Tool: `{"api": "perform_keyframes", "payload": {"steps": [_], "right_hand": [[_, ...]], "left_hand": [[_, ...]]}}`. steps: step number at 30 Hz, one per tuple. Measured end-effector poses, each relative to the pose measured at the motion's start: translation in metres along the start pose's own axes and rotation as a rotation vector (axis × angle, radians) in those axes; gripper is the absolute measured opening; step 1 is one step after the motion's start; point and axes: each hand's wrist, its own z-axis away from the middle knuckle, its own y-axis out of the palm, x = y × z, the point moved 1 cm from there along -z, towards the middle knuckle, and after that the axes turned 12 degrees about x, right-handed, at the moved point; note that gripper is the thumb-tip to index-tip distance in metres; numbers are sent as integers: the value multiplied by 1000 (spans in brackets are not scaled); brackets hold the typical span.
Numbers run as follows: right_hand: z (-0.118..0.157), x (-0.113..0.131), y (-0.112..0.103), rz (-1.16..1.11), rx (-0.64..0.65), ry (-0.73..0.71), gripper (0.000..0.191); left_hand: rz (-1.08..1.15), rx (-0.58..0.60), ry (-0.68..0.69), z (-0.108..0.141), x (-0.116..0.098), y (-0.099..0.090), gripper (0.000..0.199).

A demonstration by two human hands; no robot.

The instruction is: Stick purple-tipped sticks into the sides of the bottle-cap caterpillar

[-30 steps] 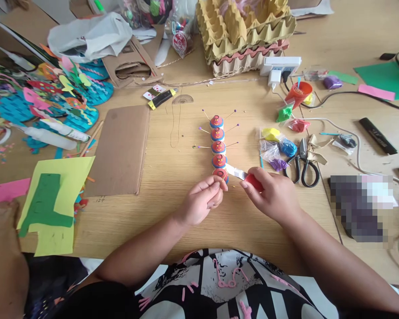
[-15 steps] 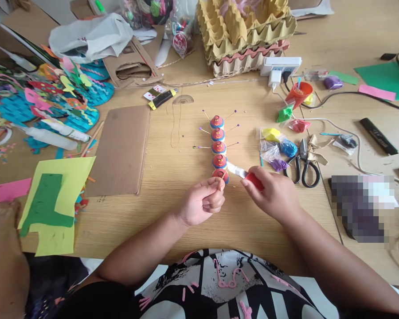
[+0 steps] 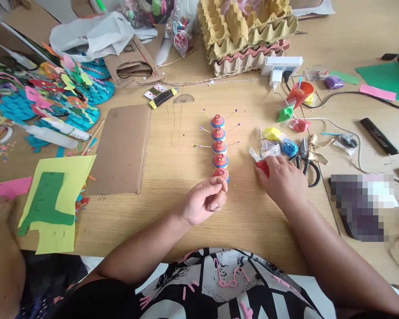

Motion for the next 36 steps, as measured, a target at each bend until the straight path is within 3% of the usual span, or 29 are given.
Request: {"api": "perform_keyframes", "payload": {"steps": [3,5,8,10,12,14,16,21,25,28,32,36], "right_hand": [[-3,-5,2,-36,-43,20,31],[-1,-5,-1,-94,-130,-40,38],[10,6,-9,-394,-201,-384,37],[19,18,-11,-744,-69,-653,36],[26,29,-8,-1109,179,-762,28],[29,38,-2,-1379,363,-730,24],[28,41,4,-1554,444,-670,26],[16,32,7,-1826,388,-539,37],[9,20,2,-1823,426,-340,43],[9,15,-4,-1728,355,-300,41],[19,18,-9,-1555,208,-451,24],[34,28,-4,-893,-6,-678,16]], "left_hand": [[24,-13,-26,-1,1,-1,24],[42,-21,-52,-1,1,-2,24],[10,-22,-110,-1,4,-4,24],[-42,-22,-150,-1,7,-4,24],[-89,-17,-179,-2,9,-3,24],[-115,5,-192,-2,11,-2,25],[-114,34,-183,-2,12,-1,29],[49,61,-100,-2,9,1,50],[173,100,-60,-3,3,6,58],[212,97,-32,-2,-1,8,61],[213,85,8,0,-2,9,67],[172,74,33,2,-1,9,69]]}}
